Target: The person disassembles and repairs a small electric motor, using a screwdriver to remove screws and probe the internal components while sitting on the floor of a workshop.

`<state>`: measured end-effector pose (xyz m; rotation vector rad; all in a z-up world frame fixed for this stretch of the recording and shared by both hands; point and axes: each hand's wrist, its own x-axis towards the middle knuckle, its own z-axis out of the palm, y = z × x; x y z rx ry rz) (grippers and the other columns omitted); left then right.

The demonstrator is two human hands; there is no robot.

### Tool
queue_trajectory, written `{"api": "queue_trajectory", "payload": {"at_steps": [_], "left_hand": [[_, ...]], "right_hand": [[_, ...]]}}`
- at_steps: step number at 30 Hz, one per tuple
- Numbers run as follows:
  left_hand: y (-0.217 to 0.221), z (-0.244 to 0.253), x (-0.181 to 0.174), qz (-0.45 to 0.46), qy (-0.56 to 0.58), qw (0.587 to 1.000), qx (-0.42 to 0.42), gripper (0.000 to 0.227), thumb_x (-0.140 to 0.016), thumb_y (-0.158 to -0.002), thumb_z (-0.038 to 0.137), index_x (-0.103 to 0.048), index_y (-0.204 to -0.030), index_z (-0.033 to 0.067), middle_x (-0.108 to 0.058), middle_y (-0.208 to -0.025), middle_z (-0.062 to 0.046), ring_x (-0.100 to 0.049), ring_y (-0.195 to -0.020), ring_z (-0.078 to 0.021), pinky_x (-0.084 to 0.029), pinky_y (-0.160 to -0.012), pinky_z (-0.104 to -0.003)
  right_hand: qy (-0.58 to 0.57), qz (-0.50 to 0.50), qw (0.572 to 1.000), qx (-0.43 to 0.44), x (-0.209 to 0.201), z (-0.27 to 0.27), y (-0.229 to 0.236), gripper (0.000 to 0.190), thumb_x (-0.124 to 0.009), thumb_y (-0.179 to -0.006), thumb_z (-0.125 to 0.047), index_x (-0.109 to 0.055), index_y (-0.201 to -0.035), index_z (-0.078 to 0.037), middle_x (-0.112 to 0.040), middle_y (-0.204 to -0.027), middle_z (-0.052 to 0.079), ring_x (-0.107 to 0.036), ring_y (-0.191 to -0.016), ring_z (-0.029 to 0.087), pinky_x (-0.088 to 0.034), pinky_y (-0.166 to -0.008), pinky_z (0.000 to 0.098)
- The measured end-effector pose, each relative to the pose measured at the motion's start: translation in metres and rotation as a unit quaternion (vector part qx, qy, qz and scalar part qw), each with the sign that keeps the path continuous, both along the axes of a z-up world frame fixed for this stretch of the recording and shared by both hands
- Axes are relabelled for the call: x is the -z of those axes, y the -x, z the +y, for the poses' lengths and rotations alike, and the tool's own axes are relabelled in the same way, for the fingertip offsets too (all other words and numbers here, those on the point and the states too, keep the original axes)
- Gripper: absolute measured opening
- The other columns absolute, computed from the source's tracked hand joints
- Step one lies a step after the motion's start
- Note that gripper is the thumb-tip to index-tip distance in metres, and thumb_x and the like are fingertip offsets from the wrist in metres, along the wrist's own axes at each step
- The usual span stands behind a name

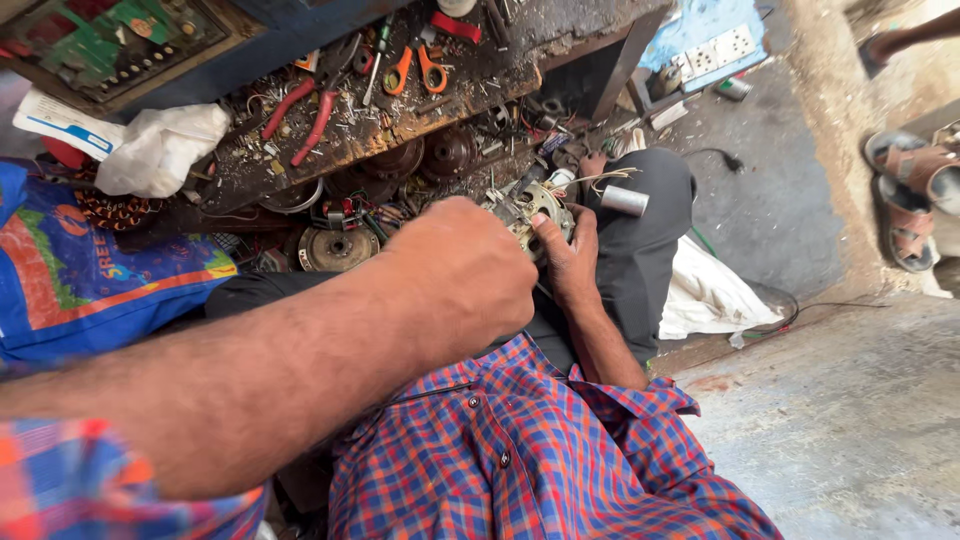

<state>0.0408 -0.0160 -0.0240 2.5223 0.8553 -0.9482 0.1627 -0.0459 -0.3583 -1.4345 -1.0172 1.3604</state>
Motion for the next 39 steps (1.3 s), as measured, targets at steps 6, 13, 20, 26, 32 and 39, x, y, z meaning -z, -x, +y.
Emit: {"api": "queue_trajectory", "payload": {"at_steps": [6, 13, 20, 26, 32, 39], "left_hand": [[0.023, -0.016, 0.004, -0.109, -0.094, 0.978, 0.154, 0.019, -0.065, -0.079, 0.022, -0.08, -0.07, 0.0154, -0.074, -0.073, -0.008, -0.072, -0.075, -0.0304, -0.053, -0.06, -0.047], [0.138, -0.067, 0.017, -0.336, -0.133, 0.885, -0.292, 0.032, -0.076, -0.079, 0.021, -0.073, -0.105, 0.0025, -0.072, -0.088, -0.017, -0.069, -0.085, -0.0382, -0.053, -0.071, -0.05], [0.114, -0.088, 0.164, -0.517, -0.11, 0.659, -0.535, 0.036, -0.076, -0.09, 0.014, -0.053, -0.117, 0.0049, -0.062, -0.098, -0.014, -0.064, -0.087, -0.0262, -0.055, -0.078, -0.039], [0.064, -0.057, 0.199, -0.637, -0.165, 0.598, -0.459, 0.037, -0.075, -0.091, 0.008, -0.051, -0.119, 0.0062, -0.068, -0.118, -0.014, -0.065, -0.091, -0.0275, -0.053, -0.08, -0.039], [0.069, -0.064, 0.21, -0.655, -0.087, 0.56, -0.5, 0.037, -0.073, -0.093, 0.008, -0.056, -0.126, 0.0055, -0.068, -0.108, -0.008, -0.061, -0.082, -0.0166, -0.054, -0.076, -0.033], [0.084, -0.077, 0.219, -0.654, -0.052, 0.486, -0.577, 0.027, -0.072, -0.1, 0.012, -0.058, -0.122, 0.0057, -0.062, -0.093, -0.002, -0.054, -0.08, -0.0074, -0.05, -0.07, -0.027]], "right_hand": [[0.015, 0.172, 0.985, 0.025, 0.02, 0.006, -0.001, 0.065, -0.076, -0.084, -0.034, -0.05, -0.13, 0.004, -0.062, -0.12, 0.014, -0.062, -0.107, 0.02, -0.052, -0.093, 0.0349], [0.052, 0.198, 0.979, 0.022, 0.03, -0.001, -0.009, 0.071, -0.075, -0.088, -0.036, -0.048, -0.138, 0.005, -0.061, -0.124, 0.015, -0.06, -0.111, 0.022, -0.049, -0.099, 0.0374], [0.046, 0.248, 0.968, 0.011, -0.002, -0.007, -0.005, 0.075, -0.074, -0.088, -0.037, -0.043, -0.142, 0.005, -0.057, -0.135, 0.018, -0.056, -0.126, 0.025, -0.043, -0.111, 0.0391], [-0.101, 0.014, 0.994, 0.038, -0.056, -0.027, -0.004, 0.062, -0.066, -0.102, -0.026, -0.043, -0.152, 0.003, -0.054, -0.146, 0.016, -0.054, -0.135, 0.025, -0.041, -0.118, 0.039], [-0.325, -0.212, 0.914, -0.121, -0.134, -0.022, -0.011, 0.053, -0.07, -0.098, -0.009, -0.05, -0.147, 0.002, -0.055, -0.15, 0.019, -0.053, -0.145, 0.031, -0.039, -0.125, 0.0405], [-0.199, 0.027, 0.972, -0.121, -0.119, 0.032, -0.021, 0.042, -0.06, -0.108, -0.002, -0.052, -0.149, 0.002, -0.062, -0.146, 0.015, -0.059, -0.136, 0.023, -0.044, -0.121, 0.0357]]}}
